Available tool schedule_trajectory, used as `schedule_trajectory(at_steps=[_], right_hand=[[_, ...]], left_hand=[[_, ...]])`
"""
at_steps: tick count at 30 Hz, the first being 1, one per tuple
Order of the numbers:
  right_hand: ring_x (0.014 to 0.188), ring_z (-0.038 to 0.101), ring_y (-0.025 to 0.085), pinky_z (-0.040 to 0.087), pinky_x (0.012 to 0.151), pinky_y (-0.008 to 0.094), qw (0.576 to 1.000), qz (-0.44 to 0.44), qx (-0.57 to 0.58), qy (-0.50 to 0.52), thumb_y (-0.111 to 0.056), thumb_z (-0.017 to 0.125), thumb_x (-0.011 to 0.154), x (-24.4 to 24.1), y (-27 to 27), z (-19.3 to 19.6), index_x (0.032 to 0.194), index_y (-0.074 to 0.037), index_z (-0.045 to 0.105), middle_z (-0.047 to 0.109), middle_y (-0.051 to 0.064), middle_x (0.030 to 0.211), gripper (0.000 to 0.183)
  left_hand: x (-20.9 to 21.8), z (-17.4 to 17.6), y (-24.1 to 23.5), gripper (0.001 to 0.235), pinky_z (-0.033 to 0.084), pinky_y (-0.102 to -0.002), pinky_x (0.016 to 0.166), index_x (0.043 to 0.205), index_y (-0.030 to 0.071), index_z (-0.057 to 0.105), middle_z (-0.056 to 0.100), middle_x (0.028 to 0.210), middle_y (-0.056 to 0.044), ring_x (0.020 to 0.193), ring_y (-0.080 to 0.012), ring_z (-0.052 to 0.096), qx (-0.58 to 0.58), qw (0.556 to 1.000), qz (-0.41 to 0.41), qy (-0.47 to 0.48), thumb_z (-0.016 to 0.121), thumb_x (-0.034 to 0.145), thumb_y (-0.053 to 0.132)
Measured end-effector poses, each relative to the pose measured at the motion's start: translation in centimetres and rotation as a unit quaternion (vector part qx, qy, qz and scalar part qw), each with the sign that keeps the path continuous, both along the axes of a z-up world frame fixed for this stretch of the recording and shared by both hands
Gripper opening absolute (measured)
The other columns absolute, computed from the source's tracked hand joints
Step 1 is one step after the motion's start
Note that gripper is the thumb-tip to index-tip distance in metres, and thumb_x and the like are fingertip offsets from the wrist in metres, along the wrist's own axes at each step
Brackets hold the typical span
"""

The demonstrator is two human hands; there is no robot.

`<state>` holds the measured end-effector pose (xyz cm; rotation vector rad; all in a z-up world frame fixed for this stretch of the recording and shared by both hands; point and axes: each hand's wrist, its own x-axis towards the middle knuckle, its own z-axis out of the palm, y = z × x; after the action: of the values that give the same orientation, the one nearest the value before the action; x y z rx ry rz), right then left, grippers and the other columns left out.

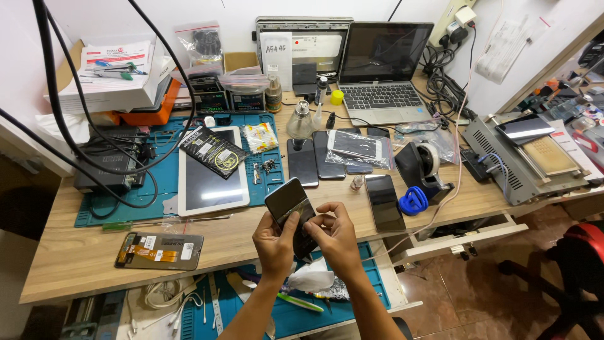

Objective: The person aligns a transparent screen protector on a black smartphone, presses it down to adhere, and smooths the surface to remove air bubbles. The person then wipes the screen with a cloth and checks the edges of the protector.

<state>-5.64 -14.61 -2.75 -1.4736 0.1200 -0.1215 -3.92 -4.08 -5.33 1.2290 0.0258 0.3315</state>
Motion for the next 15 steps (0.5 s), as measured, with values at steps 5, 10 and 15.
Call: schedule_trajectory(at_steps=[5, 10, 15], right_hand=[[0.059, 0.053, 0.012, 0.045, 0.054, 0.025, 1.000, -0.014, -0.012, 0.009, -0.002, 0.066, 0.077, 0.4, 0.6, -0.2, 0.095, -0.007, 0.045, 0.058, 0.007, 0.066, 0.029], [0.056, 0.053, 0.011, 0.042, 0.052, 0.024, 0.999, -0.045, -0.029, 0.008, -0.005, 0.071, 0.074, 1.0, 1.0, -0.9, 0.093, -0.008, 0.044, 0.059, 0.008, 0.060, 0.033], [0.043, 0.035, 0.007, 0.029, 0.044, 0.025, 0.976, -0.062, -0.188, 0.091, -0.023, 0.075, 0.072, 0.8, 1.1, 0.4, 0.096, -0.010, 0.044, 0.043, -0.003, 0.045, 0.042]], left_hand=[[-0.5, -0.2, 0.4, 0.016, 0.052, -0.025, 0.058, 0.087, 0.005, 0.063, 0.065, 0.073, -0.004, 0.068, -0.0139, 0.060, 0.052, 0.999, 0.004, -0.010, 0.066, 0.078, 0.018], [-0.5, -1.2, 0.6, 0.015, 0.046, -0.024, 0.048, 0.075, 0.008, 0.059, 0.059, 0.060, 0.000, 0.055, -0.0107, 0.052, 0.103, 0.993, 0.013, -0.052, 0.066, 0.080, 0.021], [-0.5, -0.5, 1.1, 0.016, 0.049, -0.026, 0.053, 0.083, 0.005, 0.063, 0.065, 0.070, -0.004, 0.064, -0.0129, 0.059, 0.104, 0.992, 0.046, -0.060, 0.065, 0.079, 0.021]])
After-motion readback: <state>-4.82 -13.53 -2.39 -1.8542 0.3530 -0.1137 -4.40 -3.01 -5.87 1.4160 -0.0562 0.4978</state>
